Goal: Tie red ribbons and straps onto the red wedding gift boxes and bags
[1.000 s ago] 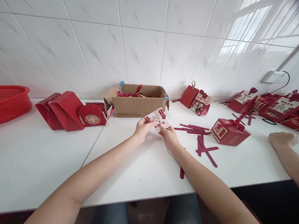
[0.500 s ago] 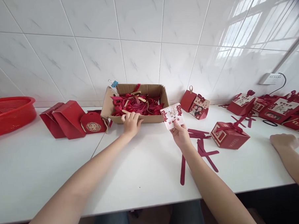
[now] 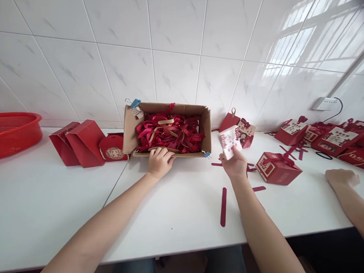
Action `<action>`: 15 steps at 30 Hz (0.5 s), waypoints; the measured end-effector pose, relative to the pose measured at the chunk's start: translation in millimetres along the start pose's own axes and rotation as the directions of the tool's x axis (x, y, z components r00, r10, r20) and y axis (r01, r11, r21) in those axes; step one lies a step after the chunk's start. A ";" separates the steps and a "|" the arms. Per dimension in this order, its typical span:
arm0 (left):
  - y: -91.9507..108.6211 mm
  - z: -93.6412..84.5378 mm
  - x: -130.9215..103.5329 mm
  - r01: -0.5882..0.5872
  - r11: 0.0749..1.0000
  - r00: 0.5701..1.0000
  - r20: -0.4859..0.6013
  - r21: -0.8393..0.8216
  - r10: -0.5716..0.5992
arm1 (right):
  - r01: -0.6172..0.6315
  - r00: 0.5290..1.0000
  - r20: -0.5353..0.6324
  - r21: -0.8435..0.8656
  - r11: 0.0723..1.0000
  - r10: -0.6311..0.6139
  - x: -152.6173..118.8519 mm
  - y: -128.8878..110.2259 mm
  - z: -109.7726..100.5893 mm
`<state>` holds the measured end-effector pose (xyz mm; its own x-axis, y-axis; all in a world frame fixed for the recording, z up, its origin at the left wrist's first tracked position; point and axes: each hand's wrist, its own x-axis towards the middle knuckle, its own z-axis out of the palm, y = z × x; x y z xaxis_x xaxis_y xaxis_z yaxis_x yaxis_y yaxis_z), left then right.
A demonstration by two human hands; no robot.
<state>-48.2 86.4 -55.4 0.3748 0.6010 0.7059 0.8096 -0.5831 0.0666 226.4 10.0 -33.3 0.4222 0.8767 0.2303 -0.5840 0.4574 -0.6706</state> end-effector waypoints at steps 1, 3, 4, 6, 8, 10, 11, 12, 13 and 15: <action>-0.1 -0.8 -0.9 0.006 1.000 1.000 0.006 -0.004 -0.006 | 0.018 0.997 0.072 -0.112 0.994 -0.010 -4.7 -0.4 3.4; -1.1 -1.5 -1.5 0.017 1.000 1.000 0.017 -0.011 -0.017 | 0.052 0.957 0.283 -0.362 0.931 0.057 -17.1 0.7 13.0; -1.9 -1.7 -1.2 0.020 1.000 1.000 0.022 -0.014 -0.020 | 0.090 0.909 0.398 -0.475 0.875 0.123 -23.8 2.8 18.1; -4.0 -2.6 0.0 0.021 0.999 0.999 0.034 -0.024 -0.020 | 0.251 0.780 0.582 -0.626 0.738 0.228 -35.4 10.7 26.5; -6.4 -4.4 1.2 0.012 0.999 0.998 0.054 -0.042 -0.010 | 0.417 0.707 0.661 -0.678 0.605 0.252 -42.0 23.1 30.8; -8.0 -6.9 2.2 -0.013 0.997 0.996 0.090 -0.070 0.019 | 0.502 0.705 0.672 -0.697 0.512 0.225 -43.0 36.7 30.7; -8.3 -8.2 2.7 -0.031 0.996 0.993 0.112 -0.087 0.041 | 0.517 0.715 0.668 -0.705 0.485 0.209 -41.9 42.9 29.5; -8.1 -9.6 3.2 -0.052 0.993 0.989 0.135 -0.106 0.066 | 0.522 0.726 0.659 -0.713 0.468 0.193 -40.3 48.0 27.9; -7.5 -11.1 3.9 -0.072 0.990 0.983 0.158 -0.125 0.091 | 0.520 0.738 0.650 -0.720 0.459 0.183 -38.3 52.1 25.9; -5.3 -15.6 6.0 -0.106 0.982 0.971 0.196 -0.157 0.137 | 0.506 0.757 0.629 -0.736 0.450 0.178 -34.4 56.3 21.9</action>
<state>-57.3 84.6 -40.5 0.5633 0.6113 0.5560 0.6839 -0.7225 0.1014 163.8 8.9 -63.5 -0.2207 0.8385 0.4983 0.4611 0.5399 -0.7043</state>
